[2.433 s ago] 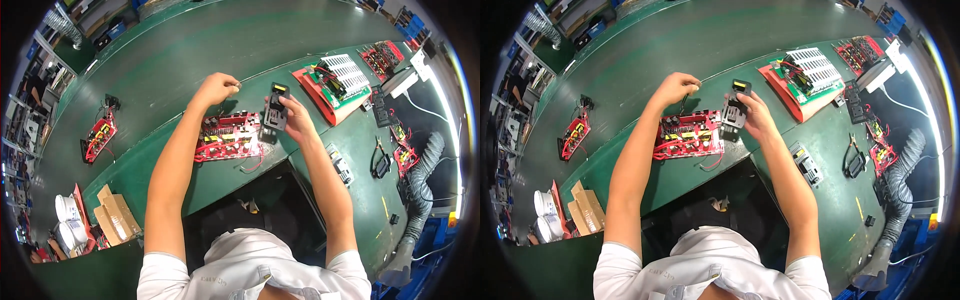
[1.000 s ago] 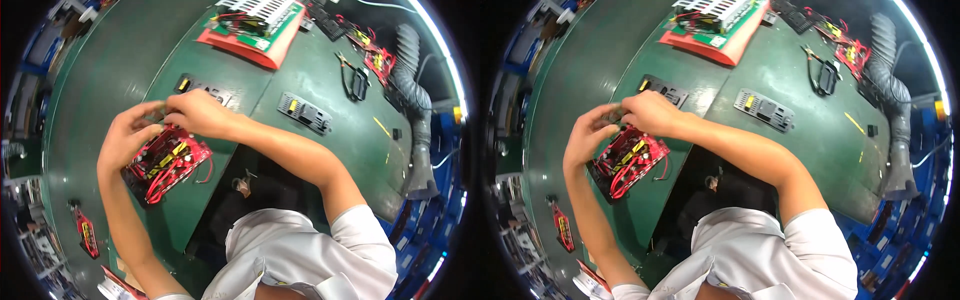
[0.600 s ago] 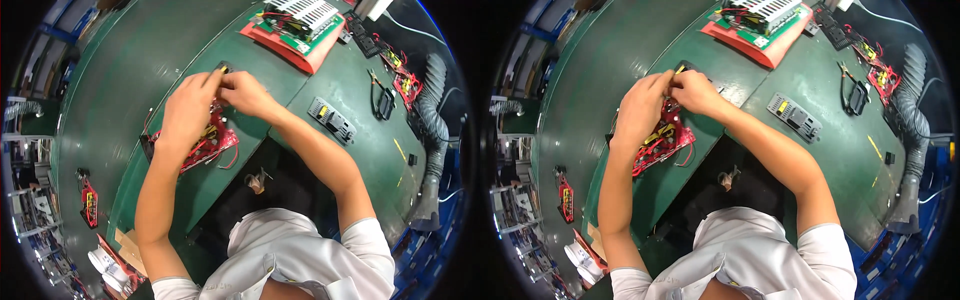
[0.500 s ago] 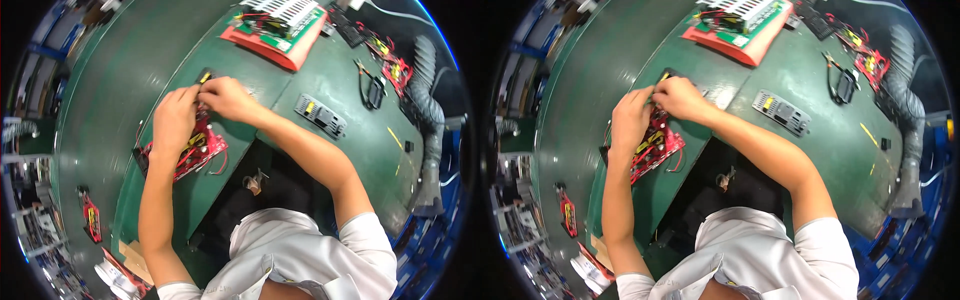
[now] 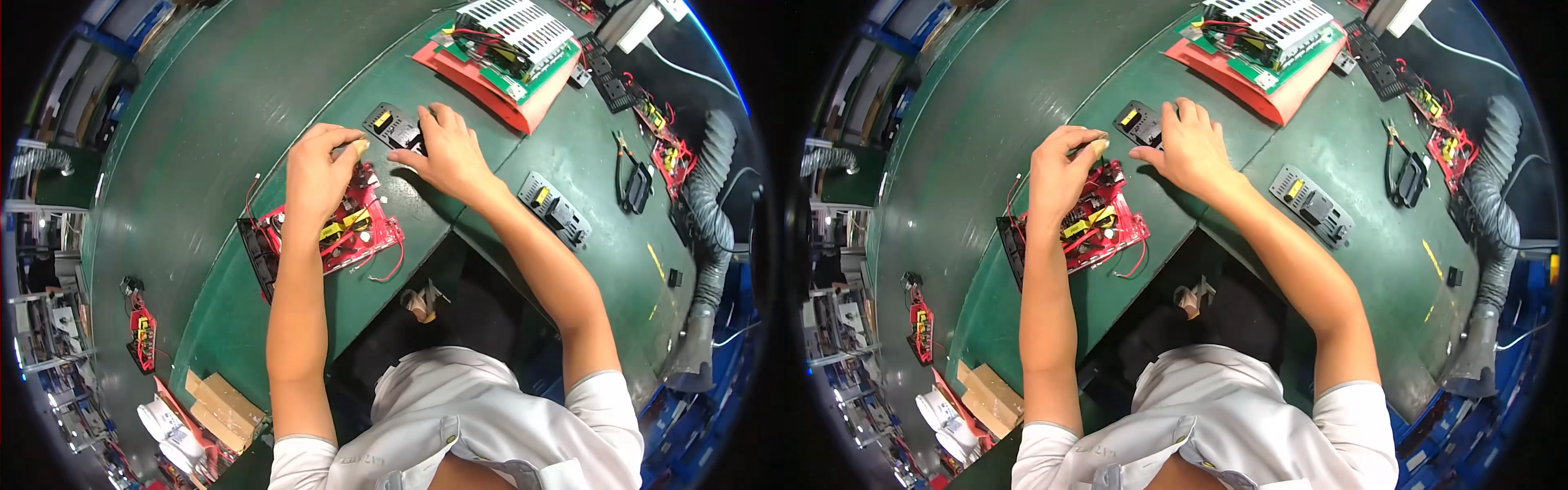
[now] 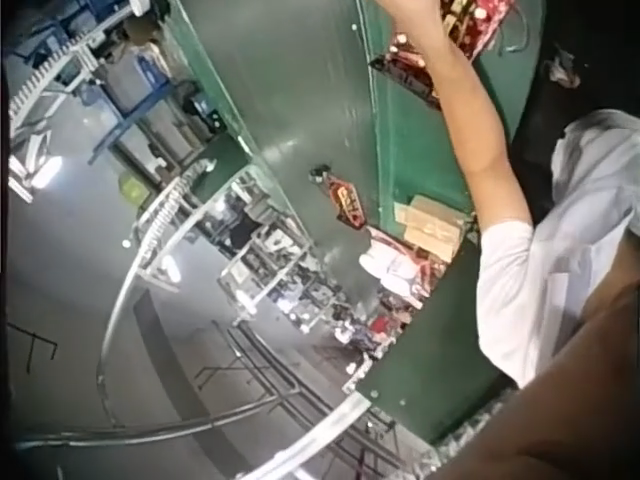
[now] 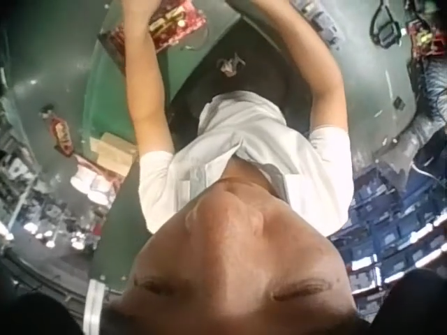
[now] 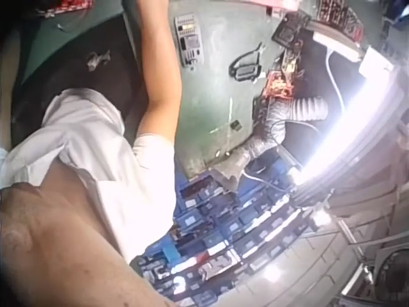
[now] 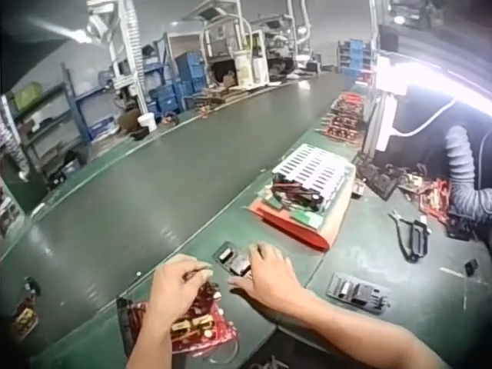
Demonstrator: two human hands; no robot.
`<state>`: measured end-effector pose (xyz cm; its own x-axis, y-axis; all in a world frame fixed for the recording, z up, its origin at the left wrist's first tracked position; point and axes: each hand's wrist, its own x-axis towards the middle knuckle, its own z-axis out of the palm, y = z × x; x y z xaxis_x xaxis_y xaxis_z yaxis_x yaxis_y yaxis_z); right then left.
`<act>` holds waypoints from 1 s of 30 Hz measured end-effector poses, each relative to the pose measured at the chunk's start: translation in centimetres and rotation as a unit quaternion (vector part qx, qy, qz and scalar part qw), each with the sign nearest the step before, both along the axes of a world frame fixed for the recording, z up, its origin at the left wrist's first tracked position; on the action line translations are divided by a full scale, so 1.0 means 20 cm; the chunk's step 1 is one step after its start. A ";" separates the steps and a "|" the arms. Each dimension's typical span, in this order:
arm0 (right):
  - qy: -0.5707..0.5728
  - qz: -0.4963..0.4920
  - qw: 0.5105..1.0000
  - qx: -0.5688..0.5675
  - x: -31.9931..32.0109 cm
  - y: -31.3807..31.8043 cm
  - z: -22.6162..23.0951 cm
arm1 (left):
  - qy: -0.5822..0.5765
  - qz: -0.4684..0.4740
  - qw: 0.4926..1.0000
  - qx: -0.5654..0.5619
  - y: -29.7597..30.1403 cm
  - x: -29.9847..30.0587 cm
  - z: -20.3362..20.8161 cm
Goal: Assembling electronic components and wiring onto a circuit board at a factory workstation.
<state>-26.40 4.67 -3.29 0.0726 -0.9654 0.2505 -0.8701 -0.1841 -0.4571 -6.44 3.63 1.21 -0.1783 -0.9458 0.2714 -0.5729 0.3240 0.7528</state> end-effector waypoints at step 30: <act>-0.698 0.206 0.654 0.208 0.03 0.02 -0.09 | 0.001 -0.011 1.000 -0.006 0.03 -0.07 0.00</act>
<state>-25.82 5.06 -5.13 0.3281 -0.9419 0.0722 0.5322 0.1211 -0.8379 -7.75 4.14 1.28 -0.1988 -0.9383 0.2831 -0.5633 0.3458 0.7504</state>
